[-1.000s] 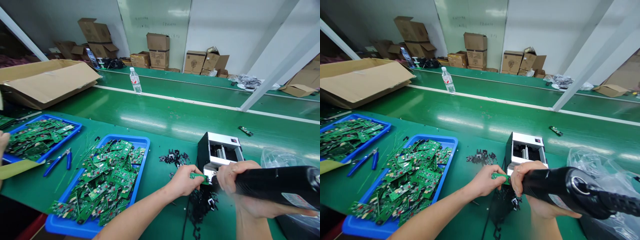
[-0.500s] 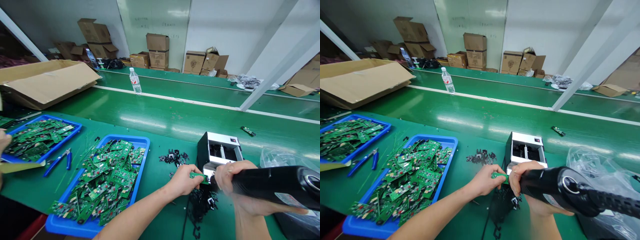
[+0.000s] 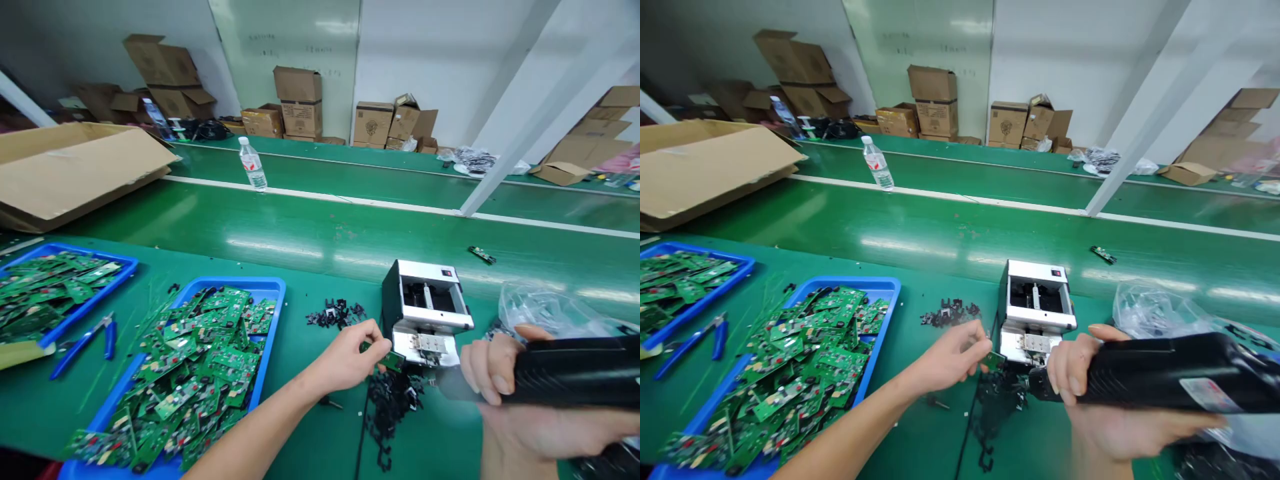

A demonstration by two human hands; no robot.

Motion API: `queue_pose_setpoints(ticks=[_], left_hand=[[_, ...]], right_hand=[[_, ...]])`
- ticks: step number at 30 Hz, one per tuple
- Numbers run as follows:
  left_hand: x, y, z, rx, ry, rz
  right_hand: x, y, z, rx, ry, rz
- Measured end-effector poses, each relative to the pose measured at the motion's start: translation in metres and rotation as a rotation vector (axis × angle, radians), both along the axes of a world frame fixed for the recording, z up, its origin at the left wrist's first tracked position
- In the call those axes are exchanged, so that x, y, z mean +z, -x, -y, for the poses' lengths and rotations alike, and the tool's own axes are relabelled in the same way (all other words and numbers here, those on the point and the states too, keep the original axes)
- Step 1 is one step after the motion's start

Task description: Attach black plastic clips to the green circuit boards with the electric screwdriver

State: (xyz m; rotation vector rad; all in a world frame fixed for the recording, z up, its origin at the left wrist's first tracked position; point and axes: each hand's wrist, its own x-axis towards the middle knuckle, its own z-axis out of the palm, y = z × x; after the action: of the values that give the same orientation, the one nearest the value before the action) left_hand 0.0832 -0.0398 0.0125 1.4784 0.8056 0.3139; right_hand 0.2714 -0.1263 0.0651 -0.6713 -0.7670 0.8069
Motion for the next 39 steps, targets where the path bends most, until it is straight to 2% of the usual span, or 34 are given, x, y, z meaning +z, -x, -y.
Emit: queue_pose_setpoints(ticks=[2, 5, 8, 12, 18, 25, 33, 39], left_hand=[[0.004, 0.0, 0.005, -0.039, 0.014, 0.03], [0.003, -0.002, 0.017, -0.181, -0.014, -0.026], [0.001, -0.005, 0.029, -0.276, -0.164, -0.083], [-0.001, -0.009, 0.041, -0.331, -0.348, -0.123], [-0.008, -0.013, 0.051, -0.307, -0.405, -0.199], [-0.013, -0.01, 0.056, -0.353, -0.53, -0.298], [-0.009, -0.011, 0.05, -0.359, -0.399, -0.175], [-0.008, -0.01, 0.046, -0.321, -0.427, -0.203]], right_hand=[[-0.004, -0.003, 0.007, -0.049, 0.029, -0.044], [-0.014, -0.003, 0.016, -0.073, 0.06, -0.116], [-0.025, -0.001, 0.022, -0.082, 0.076, -0.175], [-0.035, 0.003, 0.028, -0.116, 0.101, -0.23], [-0.04, 0.016, 0.026, -0.069, 0.123, -0.206], [-0.043, 0.019, 0.029, -0.074, 0.14, -0.159], [-0.046, 0.014, 0.039, -0.027, 0.166, -0.261], [-0.041, -0.002, 0.045, -0.087, 0.233, -0.286]])
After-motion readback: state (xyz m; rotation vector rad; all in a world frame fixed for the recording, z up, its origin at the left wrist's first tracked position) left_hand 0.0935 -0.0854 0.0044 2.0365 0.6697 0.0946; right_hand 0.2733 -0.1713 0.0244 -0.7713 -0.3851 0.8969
